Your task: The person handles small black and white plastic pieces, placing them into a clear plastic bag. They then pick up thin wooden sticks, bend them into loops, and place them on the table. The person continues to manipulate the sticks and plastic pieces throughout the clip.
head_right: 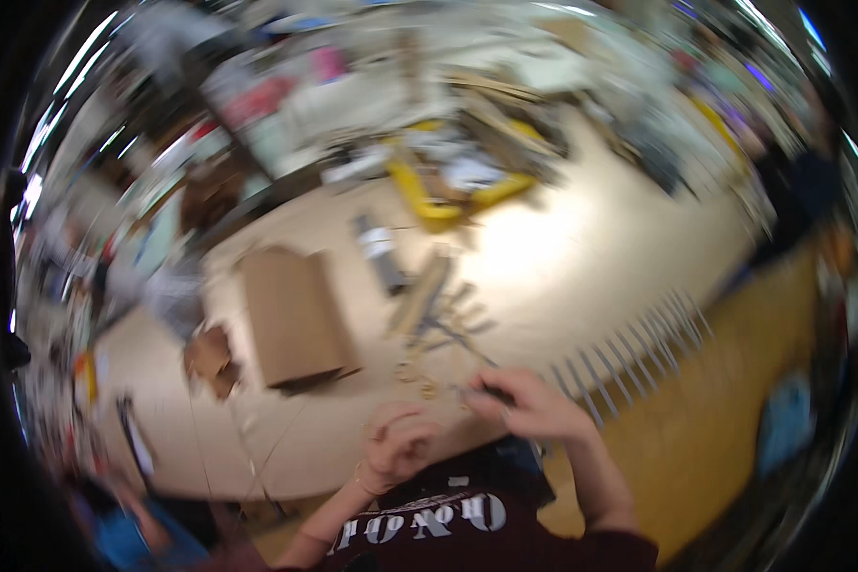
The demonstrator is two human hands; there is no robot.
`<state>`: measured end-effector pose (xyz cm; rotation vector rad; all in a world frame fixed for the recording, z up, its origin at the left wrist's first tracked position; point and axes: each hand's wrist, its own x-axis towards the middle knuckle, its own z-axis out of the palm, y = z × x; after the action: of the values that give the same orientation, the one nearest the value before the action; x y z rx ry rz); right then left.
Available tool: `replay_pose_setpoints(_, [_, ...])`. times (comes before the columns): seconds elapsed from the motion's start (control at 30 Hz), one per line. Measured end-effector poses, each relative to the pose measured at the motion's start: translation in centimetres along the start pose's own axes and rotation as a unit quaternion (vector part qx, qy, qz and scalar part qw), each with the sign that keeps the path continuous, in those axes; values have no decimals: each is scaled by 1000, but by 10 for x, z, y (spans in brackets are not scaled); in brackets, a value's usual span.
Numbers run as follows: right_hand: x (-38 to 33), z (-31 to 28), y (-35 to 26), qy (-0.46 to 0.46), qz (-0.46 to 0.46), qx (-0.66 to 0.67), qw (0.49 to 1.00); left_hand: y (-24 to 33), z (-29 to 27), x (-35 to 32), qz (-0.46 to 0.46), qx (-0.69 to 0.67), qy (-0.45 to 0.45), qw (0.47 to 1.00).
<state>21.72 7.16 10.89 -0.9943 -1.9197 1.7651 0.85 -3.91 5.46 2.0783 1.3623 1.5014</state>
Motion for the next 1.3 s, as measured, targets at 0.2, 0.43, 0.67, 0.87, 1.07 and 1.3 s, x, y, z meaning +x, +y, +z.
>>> replay_pose_setpoints(0.2, [-32,-80,45,413,91,-270,865,-12,29,-10,-130,108,-239,956])
replay_pose_setpoints(0.43, [-102,-227,126,635,148,-291,700,-15,42,-25,-152,163,-243,944])
replay_pose_setpoints(0.67, [-137,-339,195,529,256,-283,758,-18,48,-29,-152,210,-241,935])
replay_pose_setpoints(0.87, [-147,-363,214,493,413,-210,737,-15,46,-31,-199,225,-237,924])
replay_pose_setpoints(1.07, [-100,-272,159,579,360,-588,435,-17,46,-36,-226,221,-203,927])
replay_pose_setpoints(1.3, [21,-67,84,357,23,-291,887,-14,35,-38,-263,259,-180,912])
